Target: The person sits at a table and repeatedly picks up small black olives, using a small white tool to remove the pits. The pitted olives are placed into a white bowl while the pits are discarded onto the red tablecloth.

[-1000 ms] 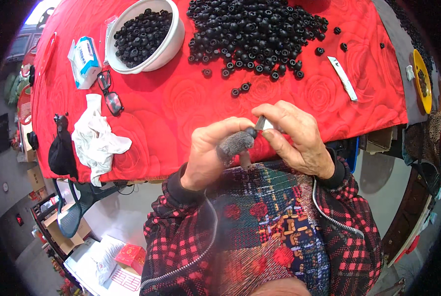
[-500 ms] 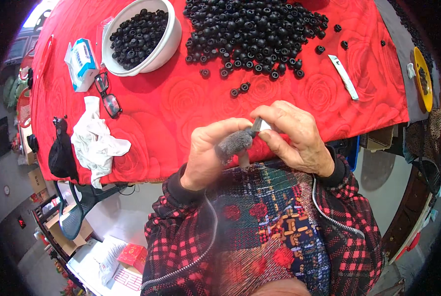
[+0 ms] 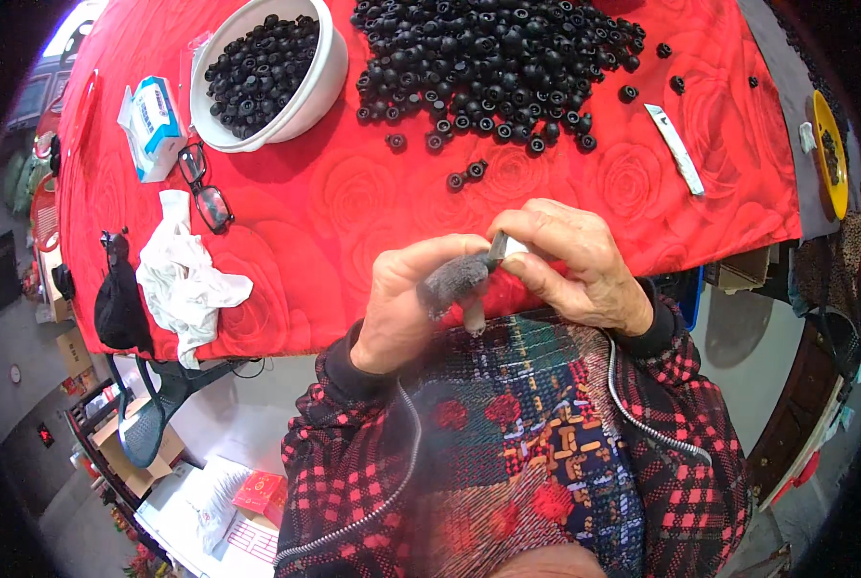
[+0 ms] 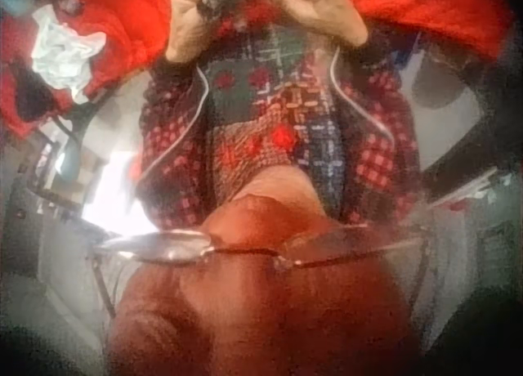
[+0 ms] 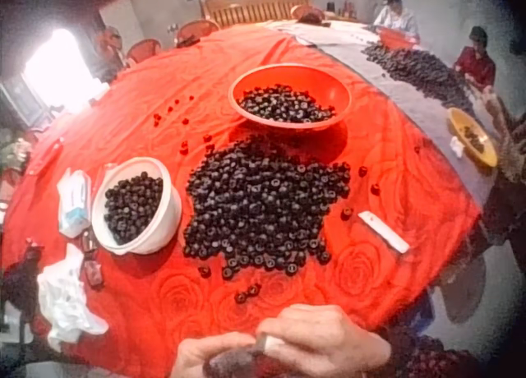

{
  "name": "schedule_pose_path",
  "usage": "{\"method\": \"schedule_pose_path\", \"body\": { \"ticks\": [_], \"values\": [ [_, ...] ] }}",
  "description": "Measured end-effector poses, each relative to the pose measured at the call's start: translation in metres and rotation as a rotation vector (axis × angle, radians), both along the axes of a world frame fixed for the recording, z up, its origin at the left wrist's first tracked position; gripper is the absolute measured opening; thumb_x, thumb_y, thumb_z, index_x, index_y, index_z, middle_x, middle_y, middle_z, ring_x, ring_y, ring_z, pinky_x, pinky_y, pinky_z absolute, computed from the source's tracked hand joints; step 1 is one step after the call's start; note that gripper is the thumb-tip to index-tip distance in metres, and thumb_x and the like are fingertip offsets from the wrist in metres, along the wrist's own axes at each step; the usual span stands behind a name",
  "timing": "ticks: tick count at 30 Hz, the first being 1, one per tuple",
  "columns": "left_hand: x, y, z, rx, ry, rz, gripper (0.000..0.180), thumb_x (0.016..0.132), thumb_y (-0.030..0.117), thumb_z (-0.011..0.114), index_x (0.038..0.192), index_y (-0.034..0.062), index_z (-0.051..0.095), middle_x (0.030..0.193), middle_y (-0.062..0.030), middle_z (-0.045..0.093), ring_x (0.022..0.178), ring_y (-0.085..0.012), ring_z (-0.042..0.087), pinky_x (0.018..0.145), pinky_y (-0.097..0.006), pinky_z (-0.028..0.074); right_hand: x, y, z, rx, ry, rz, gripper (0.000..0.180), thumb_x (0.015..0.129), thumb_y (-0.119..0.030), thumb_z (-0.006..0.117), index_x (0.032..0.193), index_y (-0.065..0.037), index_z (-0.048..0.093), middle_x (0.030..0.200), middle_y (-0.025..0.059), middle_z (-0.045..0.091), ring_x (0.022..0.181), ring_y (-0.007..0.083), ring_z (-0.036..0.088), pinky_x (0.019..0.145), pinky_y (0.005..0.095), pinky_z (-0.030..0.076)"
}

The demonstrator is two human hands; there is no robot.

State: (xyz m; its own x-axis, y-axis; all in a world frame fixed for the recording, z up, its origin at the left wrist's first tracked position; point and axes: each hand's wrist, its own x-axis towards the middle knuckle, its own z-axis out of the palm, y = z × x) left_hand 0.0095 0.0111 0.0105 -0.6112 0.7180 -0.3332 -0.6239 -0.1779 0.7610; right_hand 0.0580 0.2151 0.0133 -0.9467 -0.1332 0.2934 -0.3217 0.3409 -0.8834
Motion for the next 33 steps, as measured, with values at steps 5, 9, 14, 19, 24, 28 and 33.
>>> {"method": "schedule_pose_path", "body": {
  "ticks": [5, 9, 14, 19, 24, 28, 33],
  "values": [
    [0.004, 0.002, -0.002, -0.047, 0.002, 0.043, 0.026, 0.092, 0.012, 0.058, 0.111, -0.0042, 0.061, 0.085, -0.0068, 0.063, 0.064, -0.0137, 0.06, 0.05, -0.026, 0.05, -0.001, 0.0, -0.006, -0.031, 0.001, -0.007, 0.023, 0.079, -0.007, 0.067, 0.1, 0.0, 0.06, 0.076, 0.0133, 0.056, 0.067, 0.0299, 0.056, 0.057, 0.0381, 0.044],
    [0.003, 0.006, 0.001, -0.159, 0.013, 0.027, 0.026, 0.092, 0.017, 0.058, 0.108, -0.0041, 0.06, 0.078, -0.004, 0.059, 0.066, -0.0127, 0.058, 0.048, -0.025, 0.047, 0.006, -0.005, -0.013, 0.049, 0.047, 0.011, 0.026, 0.076, -0.009, 0.069, 0.099, -0.002, 0.061, 0.075, 0.0112, 0.055, 0.066, 0.0283, 0.057, 0.057, 0.0379, 0.046],
    [-0.007, 0.009, -0.009, -0.044, -0.095, 0.234, 0.029, 0.093, 0.018, 0.056, 0.11, -0.005, 0.057, 0.073, -0.0028, 0.055, 0.059, -0.0117, 0.053, 0.047, -0.026, 0.045, 0.012, -0.01, -0.007, -0.002, 0.01, 0.003, 0.027, 0.076, -0.008, 0.069, 0.1, -0.001, 0.06, 0.075, 0.0099, 0.056, 0.066, 0.0263, 0.058, 0.057, 0.0351, 0.047],
    [0.001, 0.008, -0.002, -0.286, 0.4, 0.265, 0.024, 0.085, 0.001, 0.063, 0.108, -0.0025, 0.064, 0.087, -0.0083, 0.065, 0.071, -0.0121, 0.062, 0.056, -0.026, 0.052, 0.006, -0.007, 0.01, -0.2, -0.251, -0.181, 0.025, 0.08, -0.009, 0.069, 0.103, -0.001, 0.06, 0.083, 0.0086, 0.061, 0.071, 0.0124, 0.059, 0.061, 0.0276, 0.046],
    [-0.005, 0.01, -0.01, -0.335, 1.312, 0.324, 0.027, 0.08, -0.004, 0.067, 0.107, -0.0006, 0.066, 0.097, -0.0089, 0.067, 0.077, -0.0151, 0.065, 0.06, -0.023, 0.051, -0.002, -0.025, 0.009, -0.345, -0.382, -0.152, 0.024, 0.082, -0.012, 0.071, 0.101, -0.001, 0.06, 0.08, 0.0041, 0.062, 0.072, 0.0073, 0.057, 0.062, 0.0251, 0.046],
    [0.016, 0.01, 0.004, -0.22, 0.564, 0.306, 0.024, 0.086, 0.004, 0.062, 0.109, -0.0043, 0.062, 0.09, -0.0128, 0.068, 0.077, -0.017, 0.066, 0.06, -0.025, 0.053, 0.001, -0.025, 0.011, -0.322, -0.314, -0.142, 0.018, 0.081, -0.009, 0.071, 0.095, -0.002, 0.062, 0.076, 0.0051, 0.063, 0.07, 0.0094, 0.06, 0.058, 0.026, 0.047],
    [-0.004, -0.007, 0.008, -0.061, -0.194, -0.075, 0.014, 0.088, 0.003, 0.059, 0.1, -0.0031, 0.064, 0.079, -0.0044, 0.064, 0.068, -0.0108, 0.062, 0.058, -0.021, 0.05, -0.003, -0.012, 0.002, -0.13, 0.06, 0.095, 0.023, 0.072, -0.007, 0.073, 0.092, -0.002, 0.062, 0.072, 0.01, 0.06, 0.064, 0.0231, 0.062, 0.055, 0.0323, 0.046]
  ]
}}
